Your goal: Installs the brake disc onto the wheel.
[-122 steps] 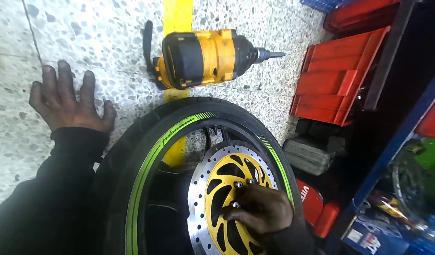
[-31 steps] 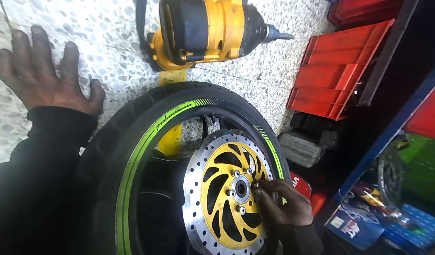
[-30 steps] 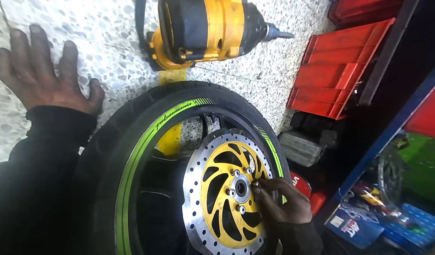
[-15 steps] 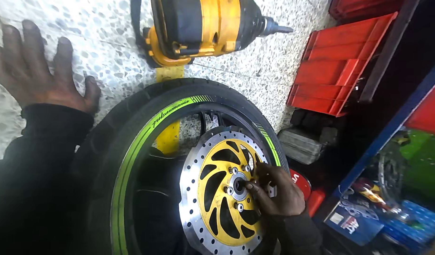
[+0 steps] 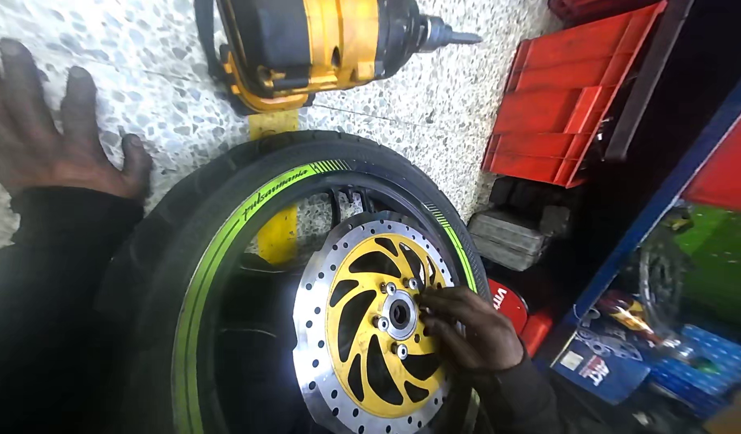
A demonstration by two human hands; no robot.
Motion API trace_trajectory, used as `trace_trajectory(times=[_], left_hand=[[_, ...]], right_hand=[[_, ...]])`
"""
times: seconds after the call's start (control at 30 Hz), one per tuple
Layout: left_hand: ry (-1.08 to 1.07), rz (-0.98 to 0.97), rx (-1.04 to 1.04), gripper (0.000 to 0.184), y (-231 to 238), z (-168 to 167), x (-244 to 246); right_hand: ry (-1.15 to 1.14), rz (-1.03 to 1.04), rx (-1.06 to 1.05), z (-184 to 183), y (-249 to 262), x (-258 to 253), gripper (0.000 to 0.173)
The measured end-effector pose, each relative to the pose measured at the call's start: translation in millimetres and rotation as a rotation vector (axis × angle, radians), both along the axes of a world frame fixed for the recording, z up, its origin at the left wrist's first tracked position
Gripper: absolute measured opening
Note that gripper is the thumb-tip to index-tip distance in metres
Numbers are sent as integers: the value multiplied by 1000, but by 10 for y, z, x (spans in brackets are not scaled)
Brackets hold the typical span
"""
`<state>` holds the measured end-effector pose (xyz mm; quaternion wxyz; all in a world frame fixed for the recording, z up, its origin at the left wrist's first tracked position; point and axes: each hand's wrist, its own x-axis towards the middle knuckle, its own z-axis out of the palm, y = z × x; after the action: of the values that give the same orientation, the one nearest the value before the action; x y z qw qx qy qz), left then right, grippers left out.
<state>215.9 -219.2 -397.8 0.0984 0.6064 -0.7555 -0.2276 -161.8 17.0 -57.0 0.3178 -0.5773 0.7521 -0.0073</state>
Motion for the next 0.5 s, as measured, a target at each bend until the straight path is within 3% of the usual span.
trace_trajectory(times=[0.07, 0.2, 0.27, 0.37, 0.5], left_hand=[[15, -23, 47, 68, -1, 60, 1], [2, -20, 37, 68, -24, 144, -27], [-21, -20, 42, 68, -32, 195, -41], [-25, -23, 18, 68, -18, 151, -20], [-39, -14, 17, 67, -9, 87, -3]], right_hand=[[19, -17, -80, -64, 32, -15, 24], [139, -36, -58, -88, 12, 2, 38], [54, -3, -12, -55, 21, -10, 40], [40, -10, -63, -84, -1, 5, 25], [254, -46, -9, -145, -106, 49, 47]])
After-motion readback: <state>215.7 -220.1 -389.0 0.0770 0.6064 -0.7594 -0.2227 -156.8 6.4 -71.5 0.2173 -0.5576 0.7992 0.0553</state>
